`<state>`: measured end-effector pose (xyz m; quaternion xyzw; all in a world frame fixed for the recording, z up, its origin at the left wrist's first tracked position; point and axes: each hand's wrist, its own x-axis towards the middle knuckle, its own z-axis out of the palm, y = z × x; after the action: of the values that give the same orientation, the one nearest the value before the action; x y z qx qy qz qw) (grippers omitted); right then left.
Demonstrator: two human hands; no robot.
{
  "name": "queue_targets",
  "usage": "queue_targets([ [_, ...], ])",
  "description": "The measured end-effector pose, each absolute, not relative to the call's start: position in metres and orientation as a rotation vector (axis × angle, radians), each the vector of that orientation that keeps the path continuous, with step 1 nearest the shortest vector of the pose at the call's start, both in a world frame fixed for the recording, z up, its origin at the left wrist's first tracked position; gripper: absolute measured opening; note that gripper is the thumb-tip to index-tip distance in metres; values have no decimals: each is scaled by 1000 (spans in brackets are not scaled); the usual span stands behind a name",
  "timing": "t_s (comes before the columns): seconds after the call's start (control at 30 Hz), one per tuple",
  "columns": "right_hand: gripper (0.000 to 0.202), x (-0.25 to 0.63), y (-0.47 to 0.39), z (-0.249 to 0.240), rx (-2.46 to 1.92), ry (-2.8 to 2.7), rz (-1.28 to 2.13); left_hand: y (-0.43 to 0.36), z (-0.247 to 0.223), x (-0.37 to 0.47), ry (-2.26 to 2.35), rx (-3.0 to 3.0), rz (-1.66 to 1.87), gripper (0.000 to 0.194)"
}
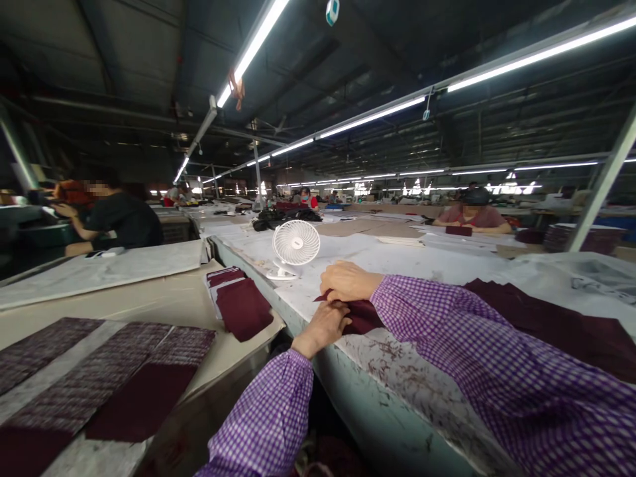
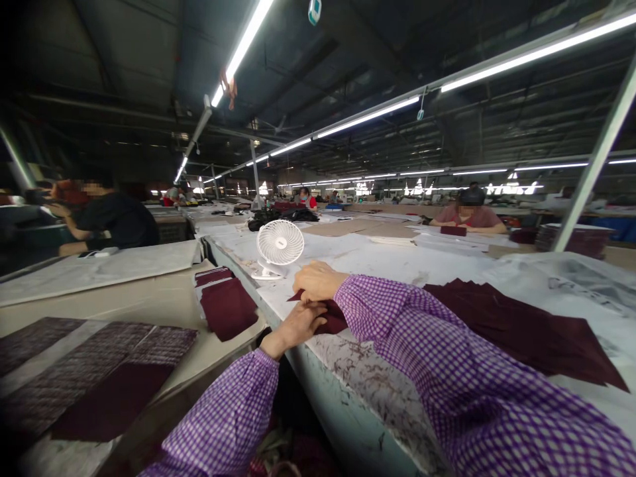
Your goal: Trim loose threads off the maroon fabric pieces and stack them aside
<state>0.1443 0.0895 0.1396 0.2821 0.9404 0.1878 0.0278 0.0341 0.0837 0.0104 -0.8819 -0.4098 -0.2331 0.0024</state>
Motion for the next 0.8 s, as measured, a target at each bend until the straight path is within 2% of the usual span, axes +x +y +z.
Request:
queue_targets([
  [0.1,20,151,90,143,1134,2964,724,79,11,34,-1271,-2721,-771,28],
  [0.23,31,165,99,138,1320,3048,597,71,12,39,-1264,-2708,-874,27],
  [0.37,22,169,103,122,1419,3100,554,68,8,37,-1412,-2624,-1082,31],
  [0.5,29,174,106,114,1250,3178,555,70,5,29,-1437,-2657,-1051,27],
  [0.67,24,174,102,107,1034,3144,644,71,8,25,-1442,-2708,-800,32],
  [0.8,20,163,94,94,924,3106,622,69,7,26,-1487,-2689,-767,34],
])
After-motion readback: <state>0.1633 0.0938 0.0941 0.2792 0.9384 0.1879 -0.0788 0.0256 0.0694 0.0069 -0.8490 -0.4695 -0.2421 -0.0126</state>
